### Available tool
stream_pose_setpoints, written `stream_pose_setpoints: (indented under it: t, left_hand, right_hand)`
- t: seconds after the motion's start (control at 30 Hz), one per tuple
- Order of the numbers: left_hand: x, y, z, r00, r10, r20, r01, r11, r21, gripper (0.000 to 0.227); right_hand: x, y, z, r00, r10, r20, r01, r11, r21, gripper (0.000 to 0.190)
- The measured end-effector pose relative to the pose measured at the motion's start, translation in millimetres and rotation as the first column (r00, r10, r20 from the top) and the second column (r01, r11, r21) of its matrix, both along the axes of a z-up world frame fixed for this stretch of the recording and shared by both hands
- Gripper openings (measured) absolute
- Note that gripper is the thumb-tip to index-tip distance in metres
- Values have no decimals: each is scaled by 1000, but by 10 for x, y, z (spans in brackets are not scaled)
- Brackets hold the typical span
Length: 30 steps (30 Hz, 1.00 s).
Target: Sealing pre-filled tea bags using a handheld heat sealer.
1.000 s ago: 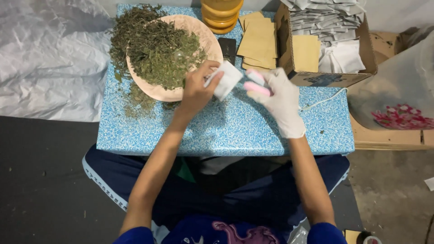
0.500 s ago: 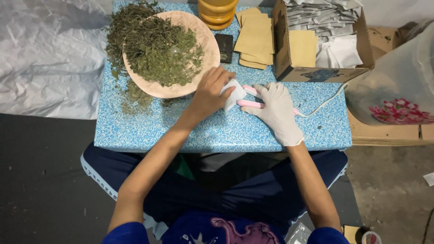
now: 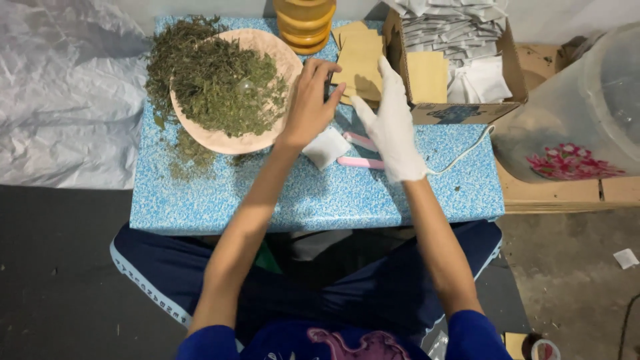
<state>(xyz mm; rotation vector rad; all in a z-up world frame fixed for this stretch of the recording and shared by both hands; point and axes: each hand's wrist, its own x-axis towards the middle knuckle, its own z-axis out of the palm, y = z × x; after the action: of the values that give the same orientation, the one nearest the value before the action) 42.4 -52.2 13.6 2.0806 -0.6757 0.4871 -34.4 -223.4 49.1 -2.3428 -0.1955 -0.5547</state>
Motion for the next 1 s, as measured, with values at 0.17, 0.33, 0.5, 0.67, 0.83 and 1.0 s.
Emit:
stream_pose_setpoints:
  t: [0.17, 0.33, 0.5, 0.67, 0.83, 1.0]
  left_hand:
    - [168, -211, -176, 991, 50, 123, -52, 999, 7, 33]
    - [159, -222, -304, 979, 123, 163, -145, 981, 126, 37]
    - [297, -324, -731, 933, 227, 281, -302, 916, 265, 78]
    - [120, -356, -536, 868, 266, 420, -323, 944, 69, 50]
    - [86, -414, -597, 865, 280, 416, -309, 951, 1, 45]
    - [141, -442, -738, 885, 272, 378, -321, 944, 71, 49]
  right_hand:
    - [504, -30, -391, 996, -88, 3, 88, 996, -22, 76]
    - [705, -42, -610, 979, -144, -147, 139, 989, -48, 81]
    - [680, -31, -761, 989, -137, -49, 121, 961, -248, 88]
    - [643, -13, -696, 989, -127, -82, 104, 966, -238, 94]
    - [594, -27, -731, 977, -161, -141, 120, 958, -260, 96]
    - [598, -19, -805, 966, -195, -170, 142, 950, -279, 97]
